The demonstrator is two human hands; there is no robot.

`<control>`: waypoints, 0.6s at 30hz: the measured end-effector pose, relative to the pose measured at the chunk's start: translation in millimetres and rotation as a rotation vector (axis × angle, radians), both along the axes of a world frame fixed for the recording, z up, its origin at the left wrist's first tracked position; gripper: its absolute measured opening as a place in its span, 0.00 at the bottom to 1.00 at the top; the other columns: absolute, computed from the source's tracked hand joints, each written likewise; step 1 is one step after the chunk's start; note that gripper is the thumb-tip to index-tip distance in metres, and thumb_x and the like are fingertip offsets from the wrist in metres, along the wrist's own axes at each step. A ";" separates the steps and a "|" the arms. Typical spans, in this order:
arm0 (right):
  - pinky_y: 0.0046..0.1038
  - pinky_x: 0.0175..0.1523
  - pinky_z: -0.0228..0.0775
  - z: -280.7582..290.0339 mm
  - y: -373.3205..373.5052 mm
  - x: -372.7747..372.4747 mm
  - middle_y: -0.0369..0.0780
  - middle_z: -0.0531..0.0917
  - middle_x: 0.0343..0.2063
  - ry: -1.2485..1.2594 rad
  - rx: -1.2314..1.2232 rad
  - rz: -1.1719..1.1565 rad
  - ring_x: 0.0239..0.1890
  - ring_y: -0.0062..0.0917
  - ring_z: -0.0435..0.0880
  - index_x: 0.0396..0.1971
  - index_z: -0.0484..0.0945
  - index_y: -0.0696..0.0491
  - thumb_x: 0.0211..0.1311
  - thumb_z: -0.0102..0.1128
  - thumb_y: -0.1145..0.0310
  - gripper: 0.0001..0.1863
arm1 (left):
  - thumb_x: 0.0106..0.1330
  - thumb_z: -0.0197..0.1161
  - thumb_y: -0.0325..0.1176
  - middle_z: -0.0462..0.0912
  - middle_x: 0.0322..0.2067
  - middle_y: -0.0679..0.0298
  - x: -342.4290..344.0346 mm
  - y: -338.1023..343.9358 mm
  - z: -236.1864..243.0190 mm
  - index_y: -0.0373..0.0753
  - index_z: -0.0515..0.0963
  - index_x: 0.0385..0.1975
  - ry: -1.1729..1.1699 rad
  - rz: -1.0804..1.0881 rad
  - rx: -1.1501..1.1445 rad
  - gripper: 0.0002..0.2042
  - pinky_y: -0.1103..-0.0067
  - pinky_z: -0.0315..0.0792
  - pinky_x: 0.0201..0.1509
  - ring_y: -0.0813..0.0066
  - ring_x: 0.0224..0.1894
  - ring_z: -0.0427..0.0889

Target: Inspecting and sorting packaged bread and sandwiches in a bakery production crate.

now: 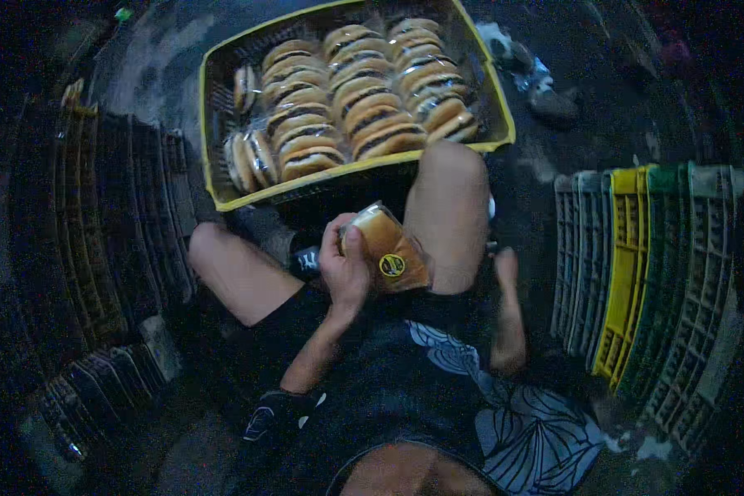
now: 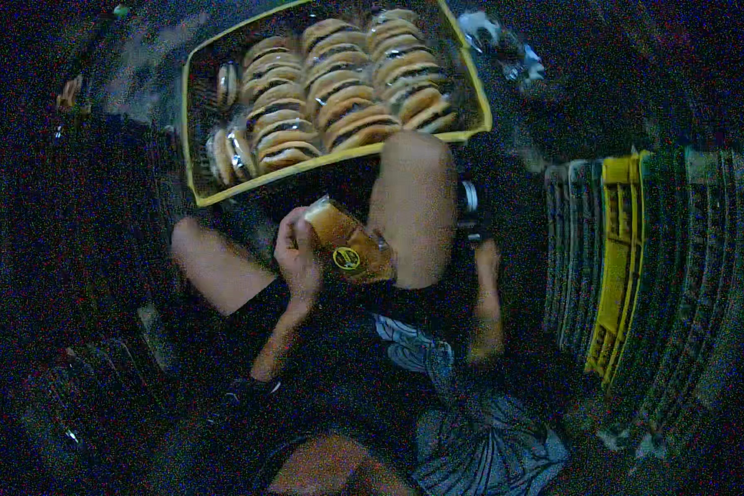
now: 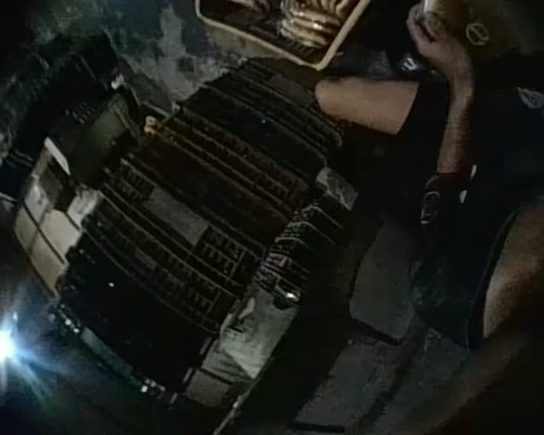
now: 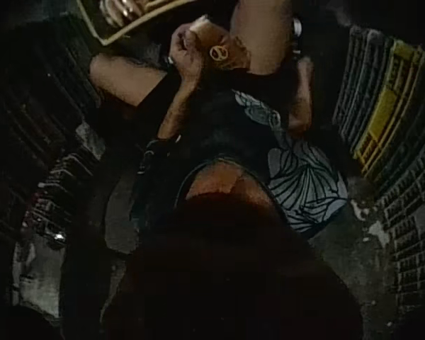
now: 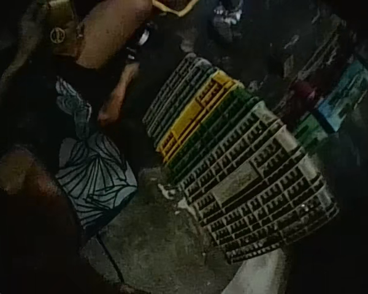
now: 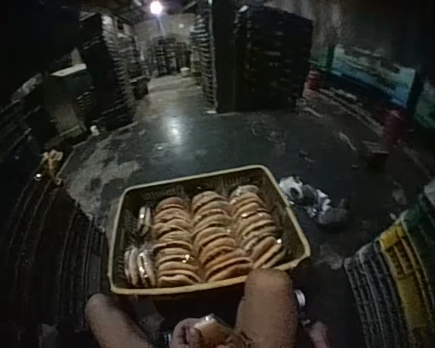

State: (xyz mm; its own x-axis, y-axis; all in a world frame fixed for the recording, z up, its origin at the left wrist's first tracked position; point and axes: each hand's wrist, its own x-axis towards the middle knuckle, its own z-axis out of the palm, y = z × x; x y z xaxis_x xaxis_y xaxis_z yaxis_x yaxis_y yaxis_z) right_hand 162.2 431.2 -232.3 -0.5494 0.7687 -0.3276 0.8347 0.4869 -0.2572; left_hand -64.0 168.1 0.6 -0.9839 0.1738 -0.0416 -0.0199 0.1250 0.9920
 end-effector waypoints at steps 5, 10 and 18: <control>0.33 0.37 0.66 16.9 43.3 66.8 0.48 0.76 0.25 -0.139 -0.005 -0.040 0.31 0.40 0.75 0.23 0.73 0.59 0.48 0.52 0.66 0.10 | 0.60 0.44 0.48 0.70 0.28 0.60 -13.1 24.7 -24.3 0.32 0.68 0.31 0.102 -0.029 0.147 0.21 0.79 0.65 0.37 0.73 0.31 0.70; 0.28 0.48 0.59 261.6 -47.3 -145.3 0.43 0.71 0.44 0.873 -0.816 0.467 0.43 0.26 0.69 0.23 0.70 0.57 0.42 0.61 0.65 0.13 | 0.59 0.47 0.47 0.70 0.26 0.55 -31.6 17.3 -14.3 0.33 0.69 0.28 0.634 -0.060 -0.167 0.19 0.74 0.66 0.34 0.62 0.30 0.71; 0.23 0.35 0.65 242.7 -99.8 -308.5 0.40 0.78 0.26 0.075 -0.892 1.033 0.28 0.21 0.74 0.30 0.74 0.60 0.43 0.53 0.58 0.20 | 0.59 0.47 0.44 0.71 0.27 0.55 -56.8 -3.8 -9.4 0.34 0.68 0.31 0.814 -0.033 0.051 0.16 0.73 0.68 0.33 0.62 0.29 0.72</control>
